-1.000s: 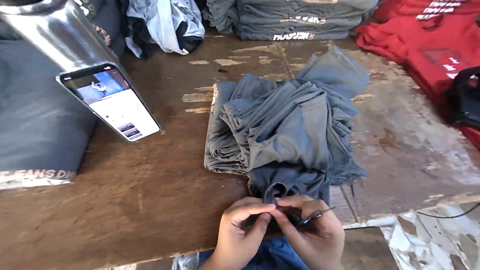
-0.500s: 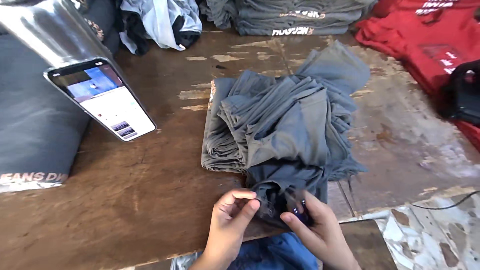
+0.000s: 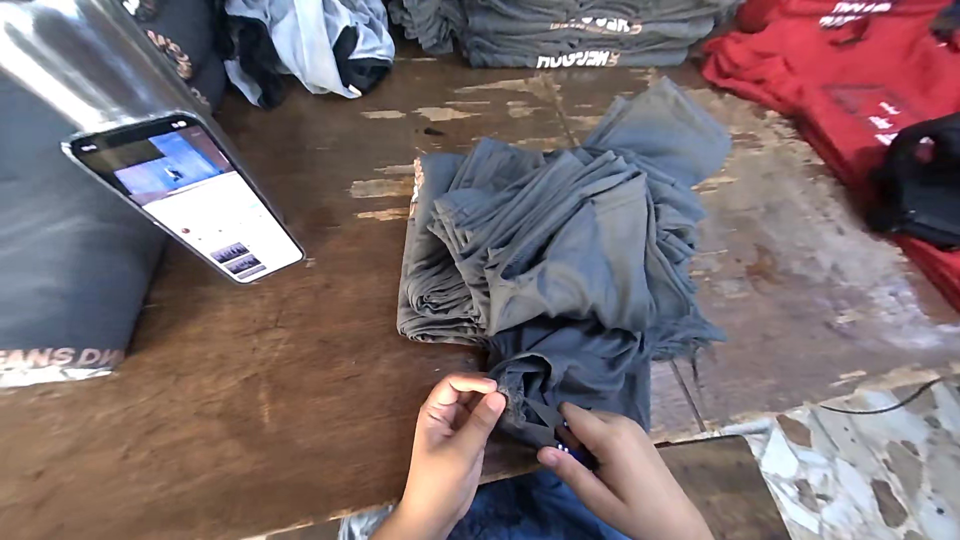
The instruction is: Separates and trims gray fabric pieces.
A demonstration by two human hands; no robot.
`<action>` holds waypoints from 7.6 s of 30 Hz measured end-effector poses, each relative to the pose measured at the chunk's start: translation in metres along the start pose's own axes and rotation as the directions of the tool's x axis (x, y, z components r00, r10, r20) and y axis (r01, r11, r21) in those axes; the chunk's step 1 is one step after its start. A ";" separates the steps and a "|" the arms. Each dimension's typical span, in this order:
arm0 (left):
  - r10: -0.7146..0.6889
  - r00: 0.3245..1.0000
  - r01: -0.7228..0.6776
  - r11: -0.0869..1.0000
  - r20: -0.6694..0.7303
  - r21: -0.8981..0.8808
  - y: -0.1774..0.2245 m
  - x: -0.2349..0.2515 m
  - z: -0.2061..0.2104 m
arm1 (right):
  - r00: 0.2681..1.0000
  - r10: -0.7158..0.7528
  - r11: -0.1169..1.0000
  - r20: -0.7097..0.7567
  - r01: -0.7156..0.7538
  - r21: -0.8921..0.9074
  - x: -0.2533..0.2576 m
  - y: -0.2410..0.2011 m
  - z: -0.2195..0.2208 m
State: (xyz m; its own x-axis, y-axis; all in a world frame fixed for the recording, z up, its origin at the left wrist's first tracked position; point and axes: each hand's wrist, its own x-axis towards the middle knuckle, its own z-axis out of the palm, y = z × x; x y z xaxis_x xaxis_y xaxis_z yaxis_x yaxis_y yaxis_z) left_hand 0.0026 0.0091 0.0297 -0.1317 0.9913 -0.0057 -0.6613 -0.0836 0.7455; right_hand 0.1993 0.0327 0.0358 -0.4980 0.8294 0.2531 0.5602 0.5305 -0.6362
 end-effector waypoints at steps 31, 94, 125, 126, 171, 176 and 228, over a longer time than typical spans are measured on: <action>-0.055 0.998 0.057 0.997 0.043 -0.054 0.000 0.000 -0.002 | 0.997 0.059 0.996 -0.047 -0.062 -0.059 0.002 -0.020 0.006; 0.193 0.981 -0.189 0.968 -0.009 0.165 -0.010 -0.003 -0.003 | 0.994 0.048 0.992 -0.101 -0.036 0.120 0.007 -0.012 0.008; 0.234 0.968 -0.246 0.955 0.089 0.168 -0.007 -0.007 -0.003 | 0.933 -0.124 0.967 -0.337 0.190 0.169 0.017 -0.013 0.006; 0.238 0.967 -0.252 0.950 0.091 0.182 -0.007 -0.007 -0.002 | 0.926 -0.095 0.986 -0.366 0.138 0.093 0.025 -0.006 0.008; -0.037 0.842 -0.489 0.370 0.539 0.790 0.034 -0.003 -0.027 | 0.995 -0.083 0.927 0.061 0.099 -0.363 -0.008 0.009 0.000; -0.040 0.835 -0.489 0.406 0.549 0.772 0.034 -0.003 -0.029 | 0.997 -0.059 0.924 0.041 0.070 -0.376 -0.007 0.006 0.001; 0.304 0.797 -0.573 0.653 0.522 0.494 0.042 0.030 0.046 | 0.880 -0.068 0.743 -0.469 0.359 0.565 0.012 0.001 -0.076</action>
State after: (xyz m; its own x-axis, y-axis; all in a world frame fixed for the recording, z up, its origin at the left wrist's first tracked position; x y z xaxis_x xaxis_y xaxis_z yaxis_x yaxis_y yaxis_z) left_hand 0.0048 0.0402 0.0913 0.0791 0.8178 0.5701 0.0085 -0.5724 0.8199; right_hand 0.2442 0.0564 0.0939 -0.1656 0.7764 0.6080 -0.1368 0.5925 -0.7939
